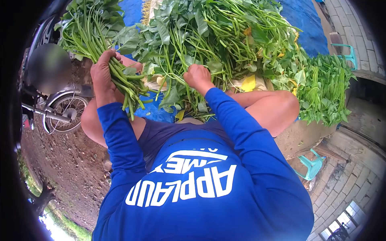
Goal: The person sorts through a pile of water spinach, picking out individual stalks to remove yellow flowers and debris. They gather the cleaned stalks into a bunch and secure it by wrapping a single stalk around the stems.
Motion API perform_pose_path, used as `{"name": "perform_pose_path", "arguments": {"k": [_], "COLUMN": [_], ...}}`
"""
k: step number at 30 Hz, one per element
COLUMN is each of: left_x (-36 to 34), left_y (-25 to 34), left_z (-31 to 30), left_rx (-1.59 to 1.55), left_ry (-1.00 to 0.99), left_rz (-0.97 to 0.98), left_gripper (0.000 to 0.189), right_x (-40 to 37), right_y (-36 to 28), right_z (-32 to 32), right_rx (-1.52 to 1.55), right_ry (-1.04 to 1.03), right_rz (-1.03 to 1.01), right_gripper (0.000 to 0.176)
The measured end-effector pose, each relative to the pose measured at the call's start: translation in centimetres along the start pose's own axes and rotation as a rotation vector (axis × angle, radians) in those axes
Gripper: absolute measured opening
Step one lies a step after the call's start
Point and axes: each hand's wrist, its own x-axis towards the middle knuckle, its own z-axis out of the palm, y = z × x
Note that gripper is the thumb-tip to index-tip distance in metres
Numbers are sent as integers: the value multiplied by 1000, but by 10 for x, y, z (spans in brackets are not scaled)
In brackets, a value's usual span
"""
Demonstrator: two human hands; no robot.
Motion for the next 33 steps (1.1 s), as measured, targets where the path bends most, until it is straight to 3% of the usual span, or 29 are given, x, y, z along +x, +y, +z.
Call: {"name": "perform_pose_path", "arguments": {"k": [1,4,7,9,11,12,13,17,19,22,28,30,33], "left_x": [-6,-6,1,-4,-3,0,2,3,2,-7,-18,-19,-19], "left_y": [0,-15,-32,-34,-34,-38,-42,-48,-52,-49,-61,-74,-102], "left_z": [-1,-9,-13,-10,-8,-11,-14,-10,-4,4,29,30,48], "left_rx": [-20,-111,-224,-201,-142,-138,-136,-113,-152,-155,-216,-187,-307], "left_ry": [-5,-37,-84,-91,-99,-119,-138,-118,-127,-172,-219,-326,-349], "left_rz": [-16,-43,-89,-138,-124,-146,-165,-149,-153,-135,-220,-277,-333], "left_gripper": [18,17,14,7,13,16,18,21,20,18,21,23,27], "right_x": [-6,-4,2,9,22,22,20,8,-23,-51,-79,-92,-83], "right_y": [-6,-1,-6,-3,5,-9,-9,-12,-24,-20,-12,-12,-48], "right_z": [4,33,32,21,6,-24,-41,-158,-229,-286,-307,-291,-277], "right_rx": [-83,45,27,-112,-140,38,165,663,778,947,1264,1323,1347], "right_ry": [-18,296,411,293,163,2,68,-9,-4,62,193,282,438], "right_rz": [34,-143,-221,-172,-187,-42,-69,-71,-11,-12,-146,-180,-292], "right_gripper": [26,24,25,20,22,25,25,23,25,24,21,21,22]}}
